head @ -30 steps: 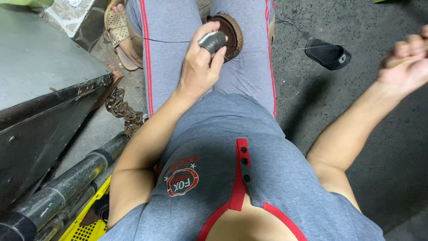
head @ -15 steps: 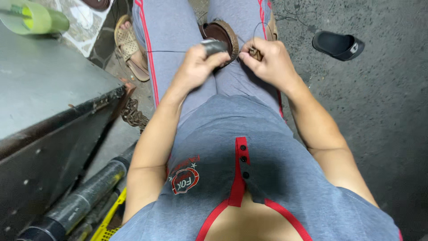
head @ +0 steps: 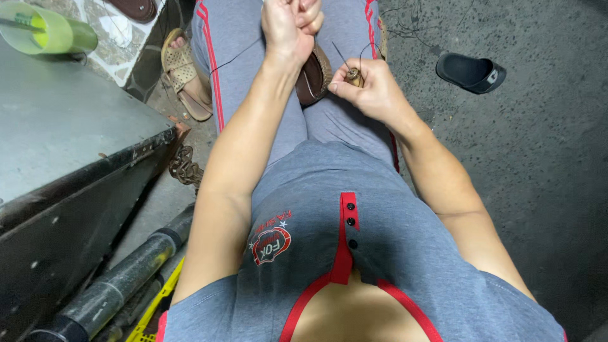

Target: The person sits on a low stool and sews a black sandal using a needle and thread, pulling the thread through the sole. They then switch to a brown sandal and continue the sewing process.

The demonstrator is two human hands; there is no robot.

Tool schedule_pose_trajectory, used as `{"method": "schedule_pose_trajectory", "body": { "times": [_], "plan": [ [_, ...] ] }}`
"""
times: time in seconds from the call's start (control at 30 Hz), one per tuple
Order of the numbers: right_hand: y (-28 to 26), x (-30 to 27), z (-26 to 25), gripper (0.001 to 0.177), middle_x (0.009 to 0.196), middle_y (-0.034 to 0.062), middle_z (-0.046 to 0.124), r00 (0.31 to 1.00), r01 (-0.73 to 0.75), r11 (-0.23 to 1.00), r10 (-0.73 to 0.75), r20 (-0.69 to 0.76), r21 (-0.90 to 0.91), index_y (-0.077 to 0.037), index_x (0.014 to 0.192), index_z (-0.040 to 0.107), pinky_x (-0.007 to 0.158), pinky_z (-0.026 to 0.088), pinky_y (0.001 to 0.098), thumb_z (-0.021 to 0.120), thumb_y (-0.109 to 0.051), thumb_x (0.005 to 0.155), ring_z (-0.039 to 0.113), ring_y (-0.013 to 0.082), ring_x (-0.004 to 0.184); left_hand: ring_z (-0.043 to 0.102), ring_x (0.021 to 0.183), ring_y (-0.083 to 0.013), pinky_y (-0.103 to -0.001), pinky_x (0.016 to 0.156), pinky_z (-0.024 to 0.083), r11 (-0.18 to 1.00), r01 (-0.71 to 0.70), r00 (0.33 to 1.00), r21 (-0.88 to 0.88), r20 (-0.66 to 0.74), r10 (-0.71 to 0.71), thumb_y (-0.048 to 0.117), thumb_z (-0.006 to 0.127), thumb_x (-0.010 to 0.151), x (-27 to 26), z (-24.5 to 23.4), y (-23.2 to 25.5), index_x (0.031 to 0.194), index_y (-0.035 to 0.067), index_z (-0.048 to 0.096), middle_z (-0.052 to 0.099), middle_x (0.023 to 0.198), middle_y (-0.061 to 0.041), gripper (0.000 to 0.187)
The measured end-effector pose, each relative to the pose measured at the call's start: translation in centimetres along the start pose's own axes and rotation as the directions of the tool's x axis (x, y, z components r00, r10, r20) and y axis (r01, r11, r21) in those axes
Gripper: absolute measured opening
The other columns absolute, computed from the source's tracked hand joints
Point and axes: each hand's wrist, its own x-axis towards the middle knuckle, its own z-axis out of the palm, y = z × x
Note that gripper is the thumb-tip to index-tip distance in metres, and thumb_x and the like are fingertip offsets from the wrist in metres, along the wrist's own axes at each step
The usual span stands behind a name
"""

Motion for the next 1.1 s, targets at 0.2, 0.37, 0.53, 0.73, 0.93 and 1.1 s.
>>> {"method": "schedule_pose_trajectory", "body": {
  "times": [0.2, 0.37, 0.53, 0.73, 0.93, 1.1],
  "plan": [
    [-2.6, -0.9, -0.5, 0.016, 0.048, -0.006, 0.042, 0.972, -0.218, 0.973, 0.209, 0.111, 0.079, -0.013, 0.076, 0.06, 0.032, 0.023, 0.0185, 0.07, -0.015, 0.089, 0.033, 0.0013, 0.036, 0.033, 0.042, -0.0074, -0.02, 0.039, 0.019, 0.963, -0.02, 0.984, 0.269, 0.173, -0.028, 0.013, 0.052, 0.081, -5.5, 1.5, 4.4, 0.066, 0.004, 0.053, 0.053, 0.065, -0.007, 0.018],
    [-2.0, -3.1, -0.7, 0.009, 0.046, 0.0044, 0.044, 0.98, -0.188, 0.883, 0.139, 0.142, 0.43, -0.003, 0.082, 0.06, 0.029, 0.032, 0.0206, 0.068, -0.003, 0.085, 0.039, 0.0078, 0.031, 0.057, 0.053, -0.0062, -0.014, 0.039, 0.039, 0.683, -0.133, 0.802, 0.718, 0.483, -0.352, 0.03, 0.049, 0.097, -12.1, 0.3, 4.2, 0.094, 0.005, 0.056, 0.065, 0.09, -0.007, 0.027],
    [-4.6, -5.6, -2.9, 0.019, 0.052, 0.0126, 0.05, 0.978, 0.156, 0.944, -0.188, 0.086, 0.292, 0.008, 0.112, 0.054, 0.035, 0.037, 0.0247, 0.051, -0.003, 0.098, 0.047, 0.0142, 0.036, 0.066, 0.06, -0.0071, -0.015, 0.051, 0.053, 0.63, 0.073, 0.878, 0.773, 0.25, -0.408, 0.018, 0.058, 0.094, -13.8, -2.5, 7.5, 0.092, 0.008, 0.064, 0.068, 0.076, -0.006, 0.012],
    [-3.2, -6.6, -5.3, 0.037, 0.11, 0.0151, 0.06, 0.901, 0.426, 0.834, -0.355, 0.25, -0.351, 0.0, 0.139, 0.047, 0.095, 0.044, 0.0359, 0.049, -0.008, 0.103, 0.059, 0.0251, 0.1, 0.073, 0.077, -0.0276, -0.021, 0.052, 0.047, 0.909, -0.005, 0.987, 0.416, -0.147, 0.073, 0.057, 0.068, 0.067, -13.0, -7.2, 17.0, 0.086, 0.002, 0.055, 0.058, 0.075, -0.009, 0.059],
    [-2.5, -7.9, -7.8, 0.05, 0.142, 0.0271, 0.04, 0.921, 0.217, 0.959, -0.263, 0.286, 0.183, 0.006, 0.137, 0.037, 0.039, 0.038, 0.0218, 0.042, 0.006, 0.087, 0.055, 0.02, 0.051, 0.029, 0.053, -0.0091, -0.022, 0.05, 0.021, 0.998, -0.011, 0.998, 0.066, -0.065, 0.015, 0.051, 0.06, 0.079, -11.5, -12.8, 19.4, 0.082, 0.017, 0.06, 0.032, 0.059, 0.004, 0.034],
    [-1.6, -6.5, -8.1, 0.041, 0.11, 0.0116, 0.053, 0.981, 0.074, 0.964, -0.117, -0.157, -0.256, 0.0, 0.141, 0.046, 0.039, 0.038, 0.0232, 0.04, -0.007, 0.101, 0.049, 0.0149, 0.052, 0.041, 0.055, -0.0117, -0.027, 0.056, 0.026, 0.962, -0.124, 0.849, 0.244, -0.476, 0.23, 0.04, 0.067, 0.069, -11.2, -14.8, 21.6, 0.075, 0.009, 0.06, 0.053, 0.067, 0.0, 0.032]
  ]
}}
